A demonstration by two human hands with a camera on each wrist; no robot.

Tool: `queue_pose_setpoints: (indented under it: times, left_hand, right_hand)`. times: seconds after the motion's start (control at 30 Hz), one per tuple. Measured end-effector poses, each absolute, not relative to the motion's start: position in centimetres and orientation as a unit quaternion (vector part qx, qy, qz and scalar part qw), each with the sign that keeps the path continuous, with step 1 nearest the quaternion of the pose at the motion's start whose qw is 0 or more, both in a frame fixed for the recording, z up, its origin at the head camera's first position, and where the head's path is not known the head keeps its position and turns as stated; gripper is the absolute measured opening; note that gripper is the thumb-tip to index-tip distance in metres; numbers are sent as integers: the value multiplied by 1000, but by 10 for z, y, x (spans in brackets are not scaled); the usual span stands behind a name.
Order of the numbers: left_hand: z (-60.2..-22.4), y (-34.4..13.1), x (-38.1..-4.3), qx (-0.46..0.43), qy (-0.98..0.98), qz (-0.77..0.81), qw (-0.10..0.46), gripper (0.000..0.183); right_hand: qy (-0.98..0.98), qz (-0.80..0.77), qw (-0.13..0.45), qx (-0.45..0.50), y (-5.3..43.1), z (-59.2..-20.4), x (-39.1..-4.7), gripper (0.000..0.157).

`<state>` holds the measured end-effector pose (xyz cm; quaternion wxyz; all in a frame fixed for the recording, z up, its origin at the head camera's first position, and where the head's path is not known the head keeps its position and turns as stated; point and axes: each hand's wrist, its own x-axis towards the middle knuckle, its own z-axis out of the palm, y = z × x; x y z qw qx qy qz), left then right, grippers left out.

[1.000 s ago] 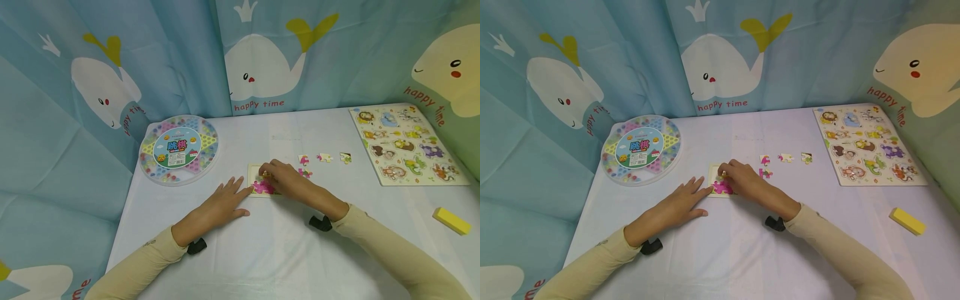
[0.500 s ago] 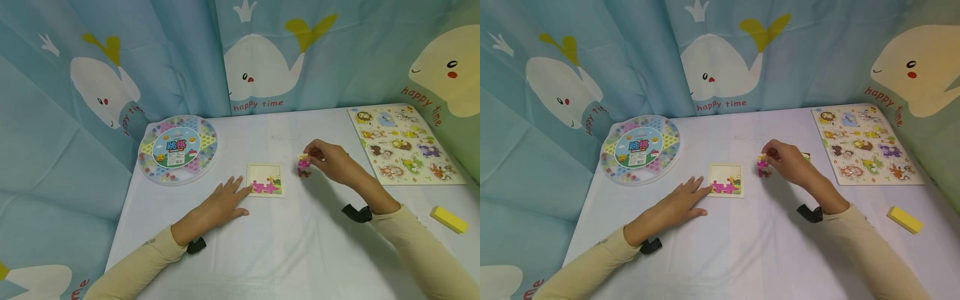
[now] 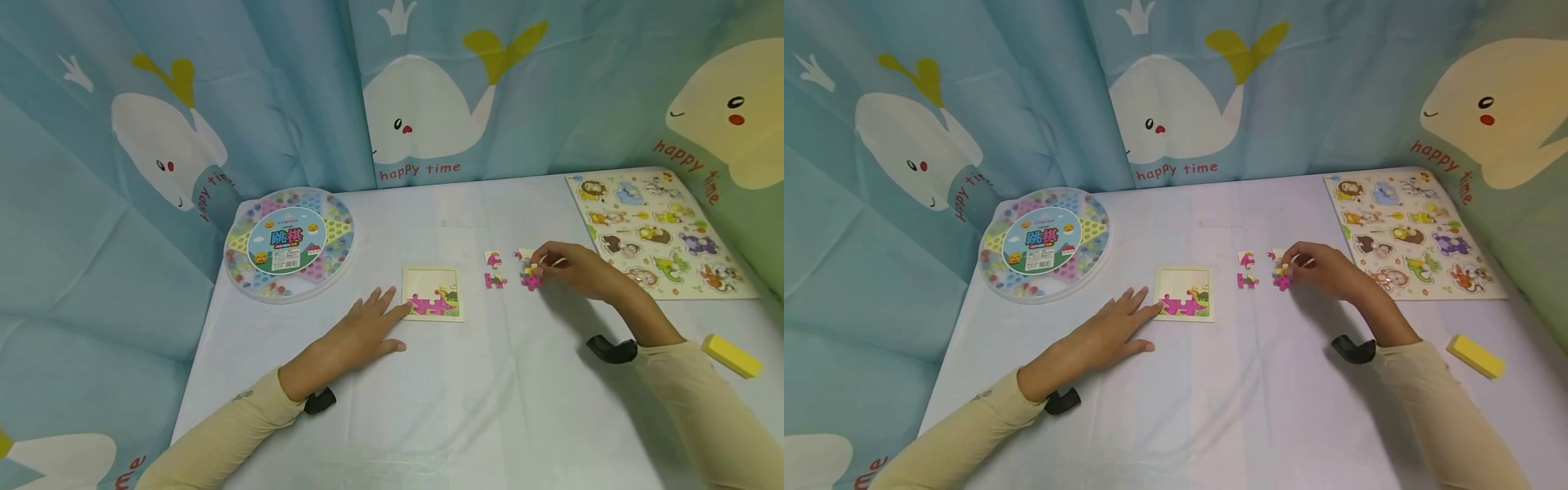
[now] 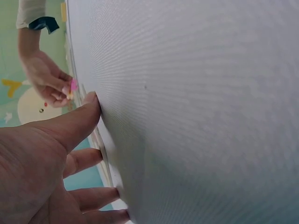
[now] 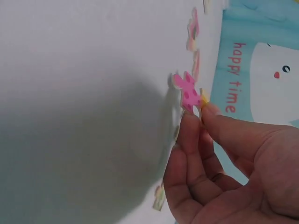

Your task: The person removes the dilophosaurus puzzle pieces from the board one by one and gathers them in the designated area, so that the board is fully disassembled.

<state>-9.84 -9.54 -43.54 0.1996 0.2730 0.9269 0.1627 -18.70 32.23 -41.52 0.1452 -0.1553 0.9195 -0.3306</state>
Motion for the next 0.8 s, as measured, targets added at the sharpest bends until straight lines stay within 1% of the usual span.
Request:
queue_pose_setpoints:
  times: [0.3, 0.53, 0.63, 0.8]
  left_hand:
    - [-435, -96, -98, 275, 926, 161, 201, 72]
    - [-436, -96, -98, 278, 927, 155, 198, 72]
    - [-435, -96, -99, 278, 927, 157, 196, 72]
    - [-435, -96, -98, 276, 926, 162, 198, 72]
  right_hand:
    - [945, -266, 130, -139, 314, -428, -187, 15]
    - [952, -250, 107, -140, 305, -428, -183, 12]
    - [954, -247, 92, -141, 299, -425, -181, 17]
    - [951, -261, 95, -135, 272, -415, -175, 28]
